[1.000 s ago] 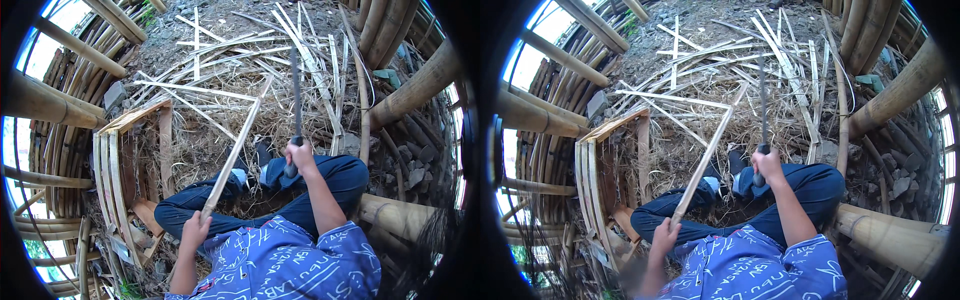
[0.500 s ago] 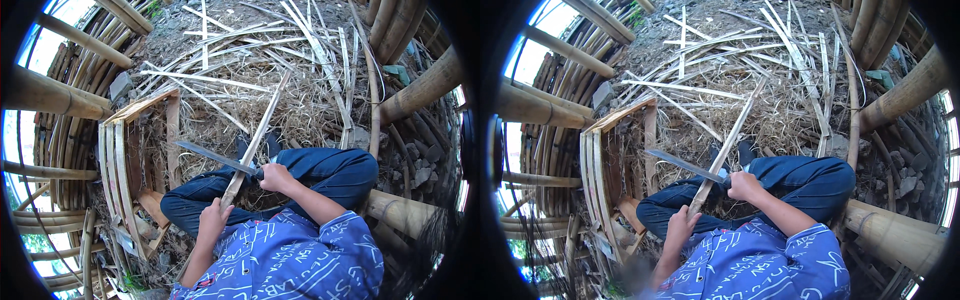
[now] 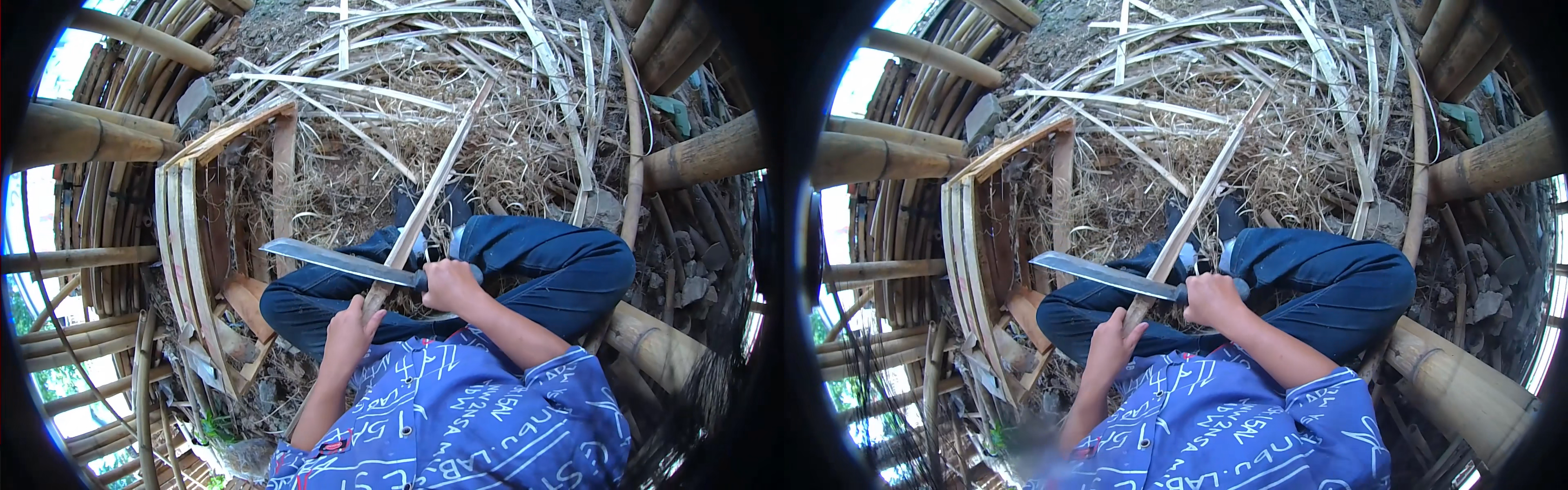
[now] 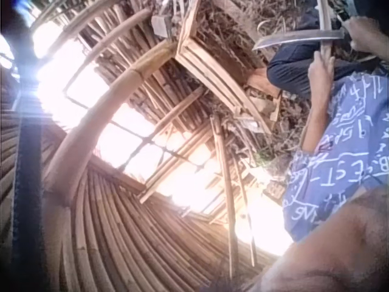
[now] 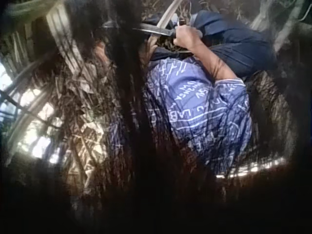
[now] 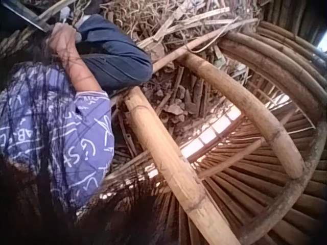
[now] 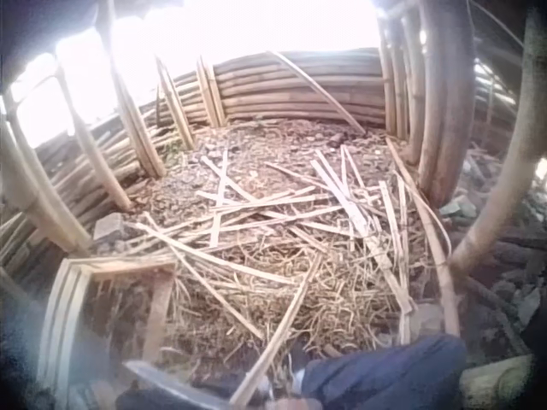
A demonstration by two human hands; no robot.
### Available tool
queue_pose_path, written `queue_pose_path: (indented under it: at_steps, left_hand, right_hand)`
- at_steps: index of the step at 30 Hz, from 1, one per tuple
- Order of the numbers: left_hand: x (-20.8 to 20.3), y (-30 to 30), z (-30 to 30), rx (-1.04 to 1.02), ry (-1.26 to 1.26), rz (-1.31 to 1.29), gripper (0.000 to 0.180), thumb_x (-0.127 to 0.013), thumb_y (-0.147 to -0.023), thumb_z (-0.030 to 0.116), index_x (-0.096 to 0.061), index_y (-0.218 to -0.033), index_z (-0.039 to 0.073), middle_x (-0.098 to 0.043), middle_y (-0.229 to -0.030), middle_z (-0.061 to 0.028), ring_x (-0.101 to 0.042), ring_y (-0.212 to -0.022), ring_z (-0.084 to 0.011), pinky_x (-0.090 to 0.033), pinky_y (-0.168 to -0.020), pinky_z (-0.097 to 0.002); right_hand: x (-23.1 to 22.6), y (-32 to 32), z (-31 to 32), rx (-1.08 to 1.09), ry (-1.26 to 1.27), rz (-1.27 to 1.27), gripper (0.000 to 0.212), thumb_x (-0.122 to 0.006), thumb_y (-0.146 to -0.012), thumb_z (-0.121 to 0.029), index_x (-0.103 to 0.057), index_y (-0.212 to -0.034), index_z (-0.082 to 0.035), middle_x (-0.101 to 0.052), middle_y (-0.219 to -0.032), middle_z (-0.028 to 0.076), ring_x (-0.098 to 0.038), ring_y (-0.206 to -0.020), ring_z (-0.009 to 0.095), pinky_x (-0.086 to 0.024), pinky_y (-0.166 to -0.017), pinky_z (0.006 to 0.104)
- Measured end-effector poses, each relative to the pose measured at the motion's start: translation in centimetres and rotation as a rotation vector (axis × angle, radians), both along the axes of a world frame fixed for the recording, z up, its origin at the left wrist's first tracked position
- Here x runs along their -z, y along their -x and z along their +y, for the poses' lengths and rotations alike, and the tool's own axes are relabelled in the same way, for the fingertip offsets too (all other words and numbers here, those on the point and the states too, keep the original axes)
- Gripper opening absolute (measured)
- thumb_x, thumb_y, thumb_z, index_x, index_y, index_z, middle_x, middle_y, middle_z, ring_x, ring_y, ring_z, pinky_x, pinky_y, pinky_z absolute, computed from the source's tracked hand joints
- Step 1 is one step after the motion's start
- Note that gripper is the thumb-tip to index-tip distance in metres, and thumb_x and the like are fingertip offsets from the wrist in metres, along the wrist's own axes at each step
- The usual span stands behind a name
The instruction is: The person scrapes a bamboo stick with a machete to smooth its surface while sitting on the ground.
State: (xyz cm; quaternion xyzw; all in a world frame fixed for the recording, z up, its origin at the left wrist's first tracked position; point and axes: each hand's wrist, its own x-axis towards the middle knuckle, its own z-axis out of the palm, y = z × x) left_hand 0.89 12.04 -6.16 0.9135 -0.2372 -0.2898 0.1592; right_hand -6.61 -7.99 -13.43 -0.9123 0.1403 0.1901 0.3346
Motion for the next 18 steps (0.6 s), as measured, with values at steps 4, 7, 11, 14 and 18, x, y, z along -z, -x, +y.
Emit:
queue_pose_path:
  at_steps: [4, 7, 11, 14, 18]
  left_hand:
    - [0.7, 0.5, 0.1, 0.015, 0.033, -0.019, 0.037, -0.065, -0.09, 0.033, -0.051, -0.092, -0.001, -0.063, -0.076, -0.0278, -0.061, -0.076, -0.0476, -0.047, -0.065, -0.0538]
    - [1.0, 0.6, 0.1, -0.017, 0.038, 0.026, 0.036, -0.064, -0.091, 0.032, -0.05, -0.092, -0.001, -0.063, -0.076, -0.0279, -0.061, -0.076, -0.048, -0.047, -0.066, -0.054]
    - [0.0, 1.3, 1.8, -0.089, 0.022, 0.128, 0.034, -0.066, -0.09, 0.031, -0.051, -0.091, 0.0, -0.063, -0.075, -0.0277, -0.061, -0.075, -0.0482, -0.046, -0.064, -0.0536]
    - [-1.1, 2.5, 2.0, -0.129, 0.012, 0.152, 0.035, -0.068, -0.088, 0.031, -0.054, -0.092, -0.001, -0.063, -0.076, -0.0293, -0.061, -0.076, -0.0482, -0.047, -0.064, -0.0522]
    - [-1.0, 2.1, 2.7, -0.16, 0.007, 0.148, 0.036, -0.068, -0.088, 0.03, -0.055, -0.094, -0.002, -0.063, -0.078, -0.0298, -0.062, -0.078, -0.0483, -0.048, -0.066, -0.052]
  right_hand:
    - [0.6, -0.3, -0.7, 0.035, 0.067, 0.018, 0.024, -0.07, -0.063, -0.019, -0.068, -0.081, -0.004, -0.069, -0.08, 0.019, -0.069, -0.078, 0.035, -0.056, -0.073, 0.0441]
    - [0.6, -1.0, -1.5, 0.007, 0.084, 0.065, 0.023, -0.07, -0.065, -0.019, -0.069, -0.083, -0.004, -0.07, -0.082, 0.019, -0.07, -0.08, 0.035, -0.056, -0.075, 0.044]
    - [1.4, -2.1, -4.2, 0.182, 0.306, 0.108, 0.025, -0.069, -0.07, -0.021, -0.069, -0.085, -0.002, -0.07, -0.087, 0.02, -0.069, -0.086, 0.035, -0.055, -0.079, 0.0451]
    - [3.3, -2.9, -9.5, 0.345, 0.247, 0.126, 0.026, -0.067, -0.07, -0.019, -0.069, -0.085, 0.001, -0.07, -0.09, 0.022, -0.069, -0.089, 0.036, -0.056, -0.079, 0.0441]
    - [4.0, -4.2, -10.6, 0.205, 0.362, 0.138, 0.026, -0.067, -0.067, -0.019, -0.07, -0.086, -0.001, -0.07, -0.091, 0.021, -0.069, -0.087, 0.036, -0.056, -0.079, 0.043]
